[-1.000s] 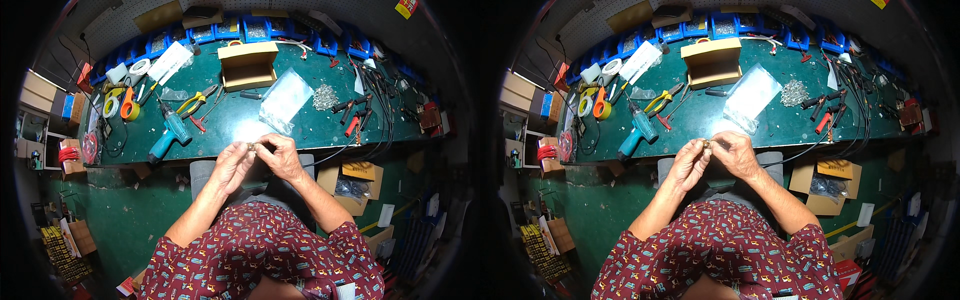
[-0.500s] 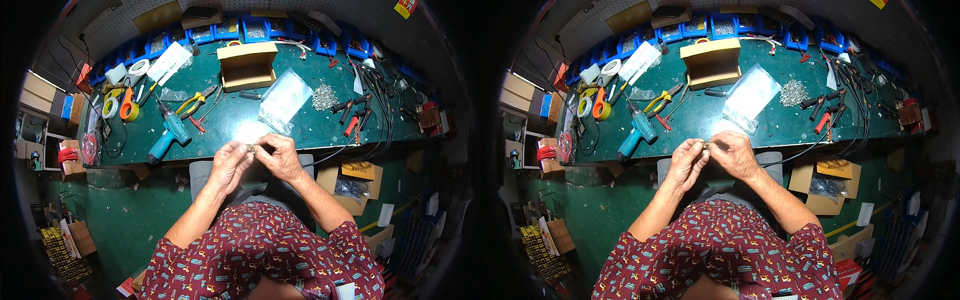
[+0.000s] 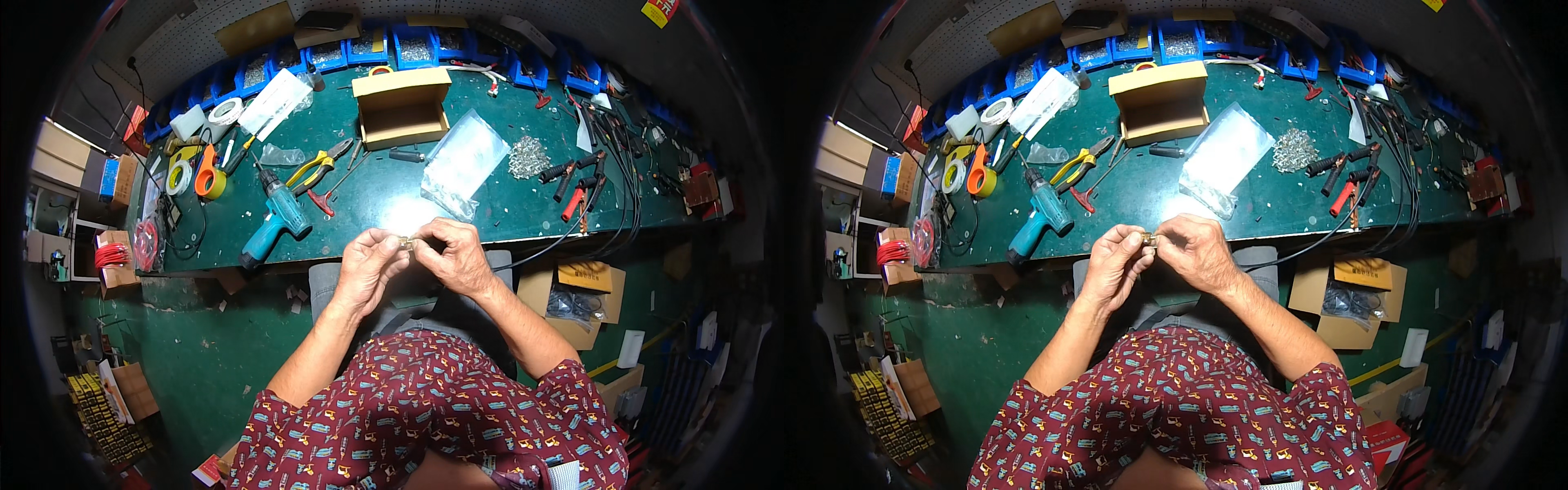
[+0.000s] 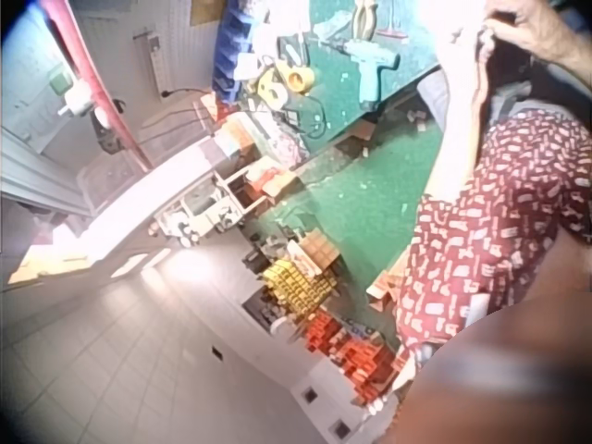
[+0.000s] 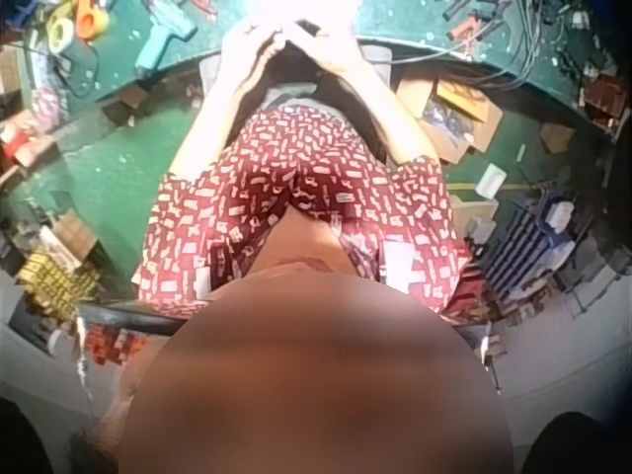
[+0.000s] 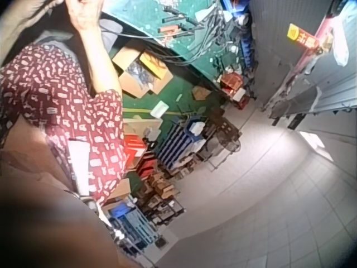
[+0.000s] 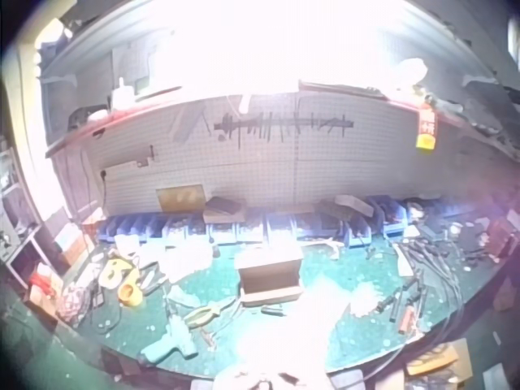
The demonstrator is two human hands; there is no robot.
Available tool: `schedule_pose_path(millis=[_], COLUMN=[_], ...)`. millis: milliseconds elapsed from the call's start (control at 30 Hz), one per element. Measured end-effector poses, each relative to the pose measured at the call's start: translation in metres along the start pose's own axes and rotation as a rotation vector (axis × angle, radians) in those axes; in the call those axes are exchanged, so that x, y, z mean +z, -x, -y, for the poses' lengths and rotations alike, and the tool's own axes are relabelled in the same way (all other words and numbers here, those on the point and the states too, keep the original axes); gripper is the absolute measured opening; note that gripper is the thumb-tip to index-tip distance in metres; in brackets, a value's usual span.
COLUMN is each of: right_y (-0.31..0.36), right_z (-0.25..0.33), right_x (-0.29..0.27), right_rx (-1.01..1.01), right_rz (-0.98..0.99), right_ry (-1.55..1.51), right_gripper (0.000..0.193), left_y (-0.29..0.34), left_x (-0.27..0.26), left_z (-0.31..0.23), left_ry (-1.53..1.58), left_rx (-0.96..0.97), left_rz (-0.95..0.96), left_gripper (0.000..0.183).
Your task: The person assembles electrical components at a workbench. They insert a small metal piece into a black plastic housing, use a cordless drill to tighten it, then coil the attached cable and place the assembly into a clear plastic bag. The process is repeated with a second similar component.
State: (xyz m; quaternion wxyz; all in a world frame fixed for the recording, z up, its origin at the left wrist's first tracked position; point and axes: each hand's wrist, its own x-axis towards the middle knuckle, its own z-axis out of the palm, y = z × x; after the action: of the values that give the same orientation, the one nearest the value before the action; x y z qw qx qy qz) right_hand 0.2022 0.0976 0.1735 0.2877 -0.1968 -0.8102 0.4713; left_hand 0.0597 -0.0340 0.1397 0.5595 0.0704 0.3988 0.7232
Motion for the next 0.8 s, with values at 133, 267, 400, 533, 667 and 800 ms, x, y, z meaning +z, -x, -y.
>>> schedule_pose_path(millis=[133,267,400,533,667,800], right_y=[0.0,-0.001,-0.001,0.001,0.001,0.002], right_z=[0.001,0.004,0.004,-0.001,-0.002,-0.002], right_x=[-0.001,-0.003,-0.003,-0.002,-0.005,-0.013], right_rx=[0.0,0.003,-0.016,-0.019,-0.007,0.183], right_rz=[0.01,0.022,0.034,0.053,0.101,0.242], right_ry=[-0.001,0.027,0.038,0.028,-0.018,-0.119], right_gripper=[0.009,0.009,0.009,0.01,0.014,0.025], left_y=[0.001,0.003,0.002,0.003,0.002,0.002], left_x=[-0.001,0.004,0.001,0.003,0.0,-0.003], left_z=[0.001,-0.002,0.0,-0.002,-0.004,-0.004], left_ry=[0.017,-0.015,-0.082,-0.334,-0.397,-0.439], left_rx=[-0.018,0.001,0.046,0.166,0.187,0.162], left_rz=[0.003,0.0,-0.001,-0.014,-0.017,-0.013], left_gripper=[0.015,0.016,0.018,0.019,0.018,0.017])
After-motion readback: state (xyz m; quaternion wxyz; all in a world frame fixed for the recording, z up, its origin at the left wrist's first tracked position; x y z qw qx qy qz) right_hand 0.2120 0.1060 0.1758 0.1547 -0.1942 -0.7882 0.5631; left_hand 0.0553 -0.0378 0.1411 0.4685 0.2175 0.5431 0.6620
